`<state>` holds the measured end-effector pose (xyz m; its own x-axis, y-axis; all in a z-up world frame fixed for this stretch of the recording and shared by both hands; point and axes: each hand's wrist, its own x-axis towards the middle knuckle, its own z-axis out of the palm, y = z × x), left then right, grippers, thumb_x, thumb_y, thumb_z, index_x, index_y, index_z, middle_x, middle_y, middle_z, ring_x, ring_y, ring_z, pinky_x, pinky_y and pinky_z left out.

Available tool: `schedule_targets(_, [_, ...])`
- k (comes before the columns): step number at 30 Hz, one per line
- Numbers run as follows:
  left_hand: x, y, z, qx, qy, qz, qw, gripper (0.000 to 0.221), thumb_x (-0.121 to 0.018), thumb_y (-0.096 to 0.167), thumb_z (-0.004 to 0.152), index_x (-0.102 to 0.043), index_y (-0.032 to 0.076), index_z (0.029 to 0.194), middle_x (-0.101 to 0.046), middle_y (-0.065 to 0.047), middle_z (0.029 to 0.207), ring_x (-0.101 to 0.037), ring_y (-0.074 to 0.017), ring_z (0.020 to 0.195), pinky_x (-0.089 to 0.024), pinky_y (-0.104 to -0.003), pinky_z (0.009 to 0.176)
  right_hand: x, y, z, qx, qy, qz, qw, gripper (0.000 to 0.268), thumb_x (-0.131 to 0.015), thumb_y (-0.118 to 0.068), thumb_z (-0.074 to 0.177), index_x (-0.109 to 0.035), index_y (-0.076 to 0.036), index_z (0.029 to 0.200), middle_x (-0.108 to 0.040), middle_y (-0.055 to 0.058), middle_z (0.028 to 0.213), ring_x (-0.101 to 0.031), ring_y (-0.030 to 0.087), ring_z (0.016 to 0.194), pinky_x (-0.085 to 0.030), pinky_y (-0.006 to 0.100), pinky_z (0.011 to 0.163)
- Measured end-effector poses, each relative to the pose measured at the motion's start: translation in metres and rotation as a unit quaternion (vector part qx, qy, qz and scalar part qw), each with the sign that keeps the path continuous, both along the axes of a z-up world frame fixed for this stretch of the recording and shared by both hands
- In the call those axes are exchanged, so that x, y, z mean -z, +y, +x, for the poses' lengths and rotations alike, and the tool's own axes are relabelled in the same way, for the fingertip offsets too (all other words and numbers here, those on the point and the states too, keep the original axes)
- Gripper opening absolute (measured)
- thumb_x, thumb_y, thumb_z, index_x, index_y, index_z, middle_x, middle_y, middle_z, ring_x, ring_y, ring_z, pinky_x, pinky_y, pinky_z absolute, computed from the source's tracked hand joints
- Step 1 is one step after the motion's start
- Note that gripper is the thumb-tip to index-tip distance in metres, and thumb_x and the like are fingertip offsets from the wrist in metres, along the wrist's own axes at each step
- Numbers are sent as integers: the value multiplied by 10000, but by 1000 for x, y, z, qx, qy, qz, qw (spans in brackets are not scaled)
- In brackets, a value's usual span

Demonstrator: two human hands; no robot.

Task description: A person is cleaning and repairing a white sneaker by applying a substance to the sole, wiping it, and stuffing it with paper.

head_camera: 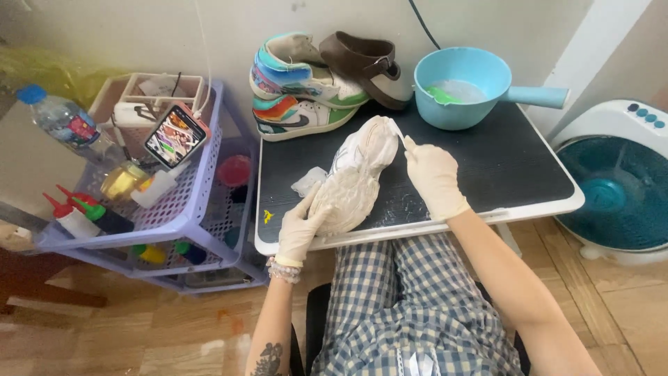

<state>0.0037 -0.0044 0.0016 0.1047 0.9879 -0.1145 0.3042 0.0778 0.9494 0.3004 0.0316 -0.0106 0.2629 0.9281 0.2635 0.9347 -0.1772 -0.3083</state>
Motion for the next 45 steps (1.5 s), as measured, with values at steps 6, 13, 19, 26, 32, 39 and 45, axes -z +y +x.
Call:
schedule_targets(6, [-1, 0, -1, 7, -8, 12, 1000, 655, -822, 415, 774, -602, 369, 1389, -645, -111, 1388, -494, -330, 1382, -392, -475, 1170, -28, -45, -36, 7, -30, -55, 998, 427, -404, -349, 1053, -742, -147, 1219, -779, 152, 995, -759, 334, 953, -586, 488, 899])
schedule_targets(13, [6, 5, -3, 10, -3, 6, 1000, 662, -835, 429, 761, -608, 389, 1381, -656, -58, 1382, -509, -274, 1373, -387, -443, 1175, 2, -28, -12, 12, -23, -77, 997, 447, -419, -415, 1051, -753, -124, 1119, -772, 157, 936, -763, 342, 924, -597, 483, 871])
schedule_targets(19, [2, 1, -2, 7, -4, 9, 1000, 661, -827, 393, 775, -598, 370, 1395, -653, -93, 1384, -506, -315, 1370, -406, -473, 1160, -10, -2, -12, 17, -62, -21, 998, 383, -473, -360, 1034, -757, -117, 1120, -772, 128, 894, -764, 325, 893, -609, 459, 848])
schedule_targets(26, [2, 0, -3, 3, -10, 17, 1000, 663, -835, 400, 758, -611, 374, 1382, -666, -103, 1360, -518, -319, 1357, -423, -465, 1145, -4, -73, -54, -1, -2, -22, 1000, 390, -491, -369, 1027, -749, -76, 1019, -764, 157, 902, -762, 329, 878, -598, 458, 852])
schedule_targets(32, [1, 1, -3, 6, 7, 18, 1000, 658, -822, 394, 778, -596, 382, 1395, -660, -121, 1367, -517, -338, 1355, -416, -478, 1149, 3, -68, -63, -66, -35, 209, 975, 245, -635, -360, 993, -750, -145, 985, -726, 80, 802, -742, 270, 752, -599, 394, 694])
schedule_targets(39, [2, 0, -3, 10, 16, 15, 1000, 666, -812, 400, 779, -585, 391, 1405, -662, -118, 1362, -529, -340, 1345, -429, -469, 1142, 14, -39, -62, -41, -117, 281, 952, 204, -645, -410, 998, -695, -234, 907, -611, -44, 696, -691, 167, 620, -561, 300, 569])
schedule_targets(45, [10, 7, -5, 9, 4, 14, 1000, 639, -819, 395, 776, -604, 414, 1378, -675, -63, 1350, -537, -296, 1345, -444, -452, 1124, 38, -54, -64, -51, -196, 244, 948, 199, -567, -463, 1006, -729, -358, 1053, -548, -80, 653, -639, 137, 502, -554, 291, 491])
